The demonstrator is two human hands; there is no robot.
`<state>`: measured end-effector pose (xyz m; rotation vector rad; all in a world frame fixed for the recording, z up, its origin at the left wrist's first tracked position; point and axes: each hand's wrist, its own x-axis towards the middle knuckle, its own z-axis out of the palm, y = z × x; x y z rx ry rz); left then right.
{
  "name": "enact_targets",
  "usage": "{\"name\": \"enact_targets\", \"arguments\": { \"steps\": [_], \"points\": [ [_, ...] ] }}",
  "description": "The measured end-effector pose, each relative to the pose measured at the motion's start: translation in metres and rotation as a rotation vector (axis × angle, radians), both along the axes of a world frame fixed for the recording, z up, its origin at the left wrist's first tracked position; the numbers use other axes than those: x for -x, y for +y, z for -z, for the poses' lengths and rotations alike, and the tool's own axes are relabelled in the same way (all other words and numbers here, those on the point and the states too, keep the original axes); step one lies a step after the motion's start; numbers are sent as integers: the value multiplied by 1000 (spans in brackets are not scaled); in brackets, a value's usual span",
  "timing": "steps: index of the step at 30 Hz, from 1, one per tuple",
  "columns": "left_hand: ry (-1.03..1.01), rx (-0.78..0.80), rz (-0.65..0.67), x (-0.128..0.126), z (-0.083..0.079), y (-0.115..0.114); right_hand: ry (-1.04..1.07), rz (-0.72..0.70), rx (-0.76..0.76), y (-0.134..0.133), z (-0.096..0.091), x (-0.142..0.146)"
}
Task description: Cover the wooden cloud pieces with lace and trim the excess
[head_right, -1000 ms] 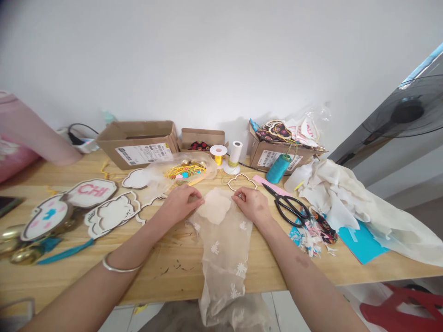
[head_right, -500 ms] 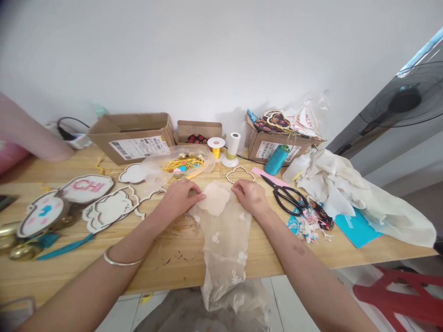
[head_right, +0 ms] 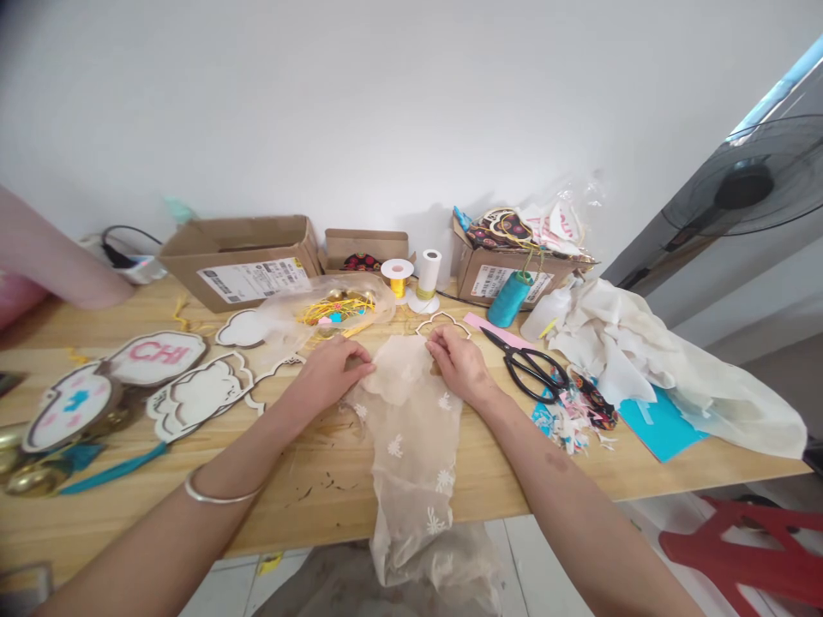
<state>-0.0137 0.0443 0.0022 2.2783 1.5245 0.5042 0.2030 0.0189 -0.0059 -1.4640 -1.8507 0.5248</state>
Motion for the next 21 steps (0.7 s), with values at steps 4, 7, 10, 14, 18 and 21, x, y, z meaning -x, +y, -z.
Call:
{"name": "enact_targets", "arguments": {
  "steps": [4, 7, 10, 14, 18, 21],
  "points": [
    [-35, 11, 5, -1, 2, 0, 81, -17, 53, -3, -3, 2],
    [-190, -7, -14, -3, -2, -2, 96, -58, 18, -8, -7, 7],
    [-387, -52, 115, -7, -10, -8, 142, -168, 6, -16, -12, 18],
    [-510, 156, 308, -12, -19, -19, 259, -269, 31, -23, -19, 34],
    [-590, 412, 205, -11, -22, -20, 406, -345, 247, -21, -25, 30],
    [-733, 419, 70, -5, -27, -14, 359, -535, 565, -20, -28, 11]
  ]
}}
